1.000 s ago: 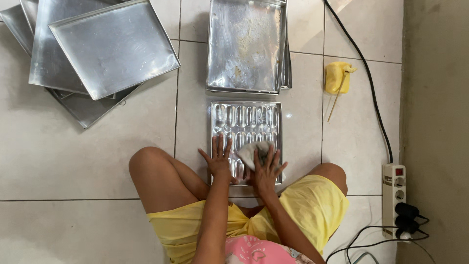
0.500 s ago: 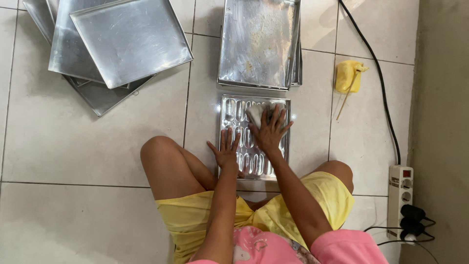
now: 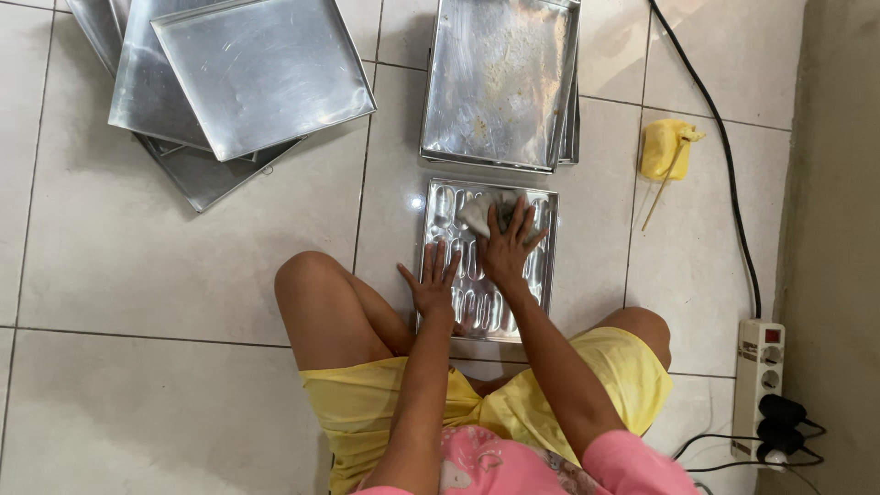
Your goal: The person wipes a baking tray and a specialty cookie tray using a cloth.
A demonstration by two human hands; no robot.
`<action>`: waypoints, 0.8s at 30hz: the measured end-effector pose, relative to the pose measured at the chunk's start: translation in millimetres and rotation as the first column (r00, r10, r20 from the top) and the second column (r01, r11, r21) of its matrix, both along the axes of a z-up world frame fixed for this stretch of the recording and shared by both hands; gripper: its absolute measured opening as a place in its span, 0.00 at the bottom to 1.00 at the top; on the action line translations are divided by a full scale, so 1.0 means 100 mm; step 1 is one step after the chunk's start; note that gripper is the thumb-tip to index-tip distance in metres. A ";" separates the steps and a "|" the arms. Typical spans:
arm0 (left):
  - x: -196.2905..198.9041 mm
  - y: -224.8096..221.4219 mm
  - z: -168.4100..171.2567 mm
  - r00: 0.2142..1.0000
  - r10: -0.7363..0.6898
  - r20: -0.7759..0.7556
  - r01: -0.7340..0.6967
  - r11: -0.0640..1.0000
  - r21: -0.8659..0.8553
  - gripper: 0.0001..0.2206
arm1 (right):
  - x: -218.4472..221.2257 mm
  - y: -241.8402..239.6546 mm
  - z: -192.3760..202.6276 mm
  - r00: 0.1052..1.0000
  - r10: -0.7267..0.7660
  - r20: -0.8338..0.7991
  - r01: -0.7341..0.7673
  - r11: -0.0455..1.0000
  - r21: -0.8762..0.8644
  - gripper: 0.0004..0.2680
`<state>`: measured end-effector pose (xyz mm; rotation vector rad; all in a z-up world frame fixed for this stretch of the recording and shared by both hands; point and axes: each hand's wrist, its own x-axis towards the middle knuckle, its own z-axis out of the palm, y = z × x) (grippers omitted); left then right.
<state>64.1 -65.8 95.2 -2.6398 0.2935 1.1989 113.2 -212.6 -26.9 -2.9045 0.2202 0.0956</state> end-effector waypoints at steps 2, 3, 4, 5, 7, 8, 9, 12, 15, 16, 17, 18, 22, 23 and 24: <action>-0.01 0.01 0.22 1.000 0.002 -0.003 -0.002 1.000 0.006 0.44 | 0.14 0.02 -0.03 1.000 -0.008 -0.020 0.008 1.000 -0.020 0.25; 0.00 0.02 0.34 1.000 0.001 -0.007 0.000 1.000 0.009 0.42 | 0.23 0.03 -0.04 0.999 -0.020 -0.039 0.018 0.999 -0.042 0.25; 0.00 0.02 0.33 1.000 -0.001 -0.005 0.001 1.000 0.001 0.42 | 0.05 0.07 0.00 0.999 -0.022 -0.037 0.020 0.999 -0.050 0.25; 0.00 0.02 0.31 1.000 0.009 0.001 -0.009 1.000 -0.002 0.41 | -0.13 0.11 0.03 0.998 -0.014 -0.059 0.012 0.999 -0.032 0.26; 0.00 -0.01 0.11 1.000 0.015 0.005 -0.015 1.000 -0.013 0.40 | -0.61 0.14 0.07 0.996 -0.010 -0.083 0.008 1.000 -0.022 0.27; -0.02 -0.02 -0.08 1.000 0.011 0.014 -0.011 1.000 0.006 0.39 | -0.92 0.16 0.07 0.995 0.010 -0.101 -0.014 0.999 -0.033 0.26; -0.03 -0.03 -0.26 1.000 0.006 0.024 -0.007 1.000 0.026 0.39 | -1.23 0.19 0.08 0.992 0.030 -0.119 -0.035 0.998 -0.043 0.26; -0.06 0.01 -0.28 0.997 -0.004 0.074 0.006 1.000 -0.030 0.37 | -1.80 0.21 0.18 0.982 0.056 -0.181 -0.068 0.996 -0.059 0.25; -0.05 0.02 -0.11 0.999 -0.014 0.040 0.015 1.000 -0.026 0.53 | -1.47 0.14 0.11 0.994 0.021 -0.110 -0.039 0.985 -0.166 0.25; -0.05 0.01 -0.16 0.999 -0.011 0.045 0.012 1.000 -0.022 0.53 | -1.22 0.04 0.13 0.994 0.024 -0.105 -0.041 0.986 -0.162 0.25; -0.05 0.01 -0.20 0.999 -0.030 0.020 0.030 0.999 -0.012 0.60 | -0.97 -0.06 0.16 0.996 -0.040 -0.074 0.026 0.982 -0.189 0.25; -0.04 0.00 -0.25 0.998 -0.056 -0.004 0.056 0.998 -0.003 0.67 | -0.73 -0.16 0.19 0.993 -0.111 -0.040 0.101 0.972 -0.214 0.25; -0.04 0.00 -0.44 0.997 -0.077 0.011 0.077 0.997 0.002 0.71 | 0.04 -0.53 0.20 0.986 -0.166 -0.034 0.151 0.952 -0.266 0.26; -0.05 -0.01 -0.48 0.997 -0.071 0.017 0.071 0.998 -0.001 0.72 | 0.12 -0.57 0.20 0.981 -0.182 -0.067 0.160 0.955 -0.248 0.26; -0.05 0.00 -0.52 0.998 -0.062 0.025 0.062 0.998 -0.001 0.73 | 0.21 -0.59 0.19 0.976 -0.195 -0.099 0.168 0.959 -0.226 0.26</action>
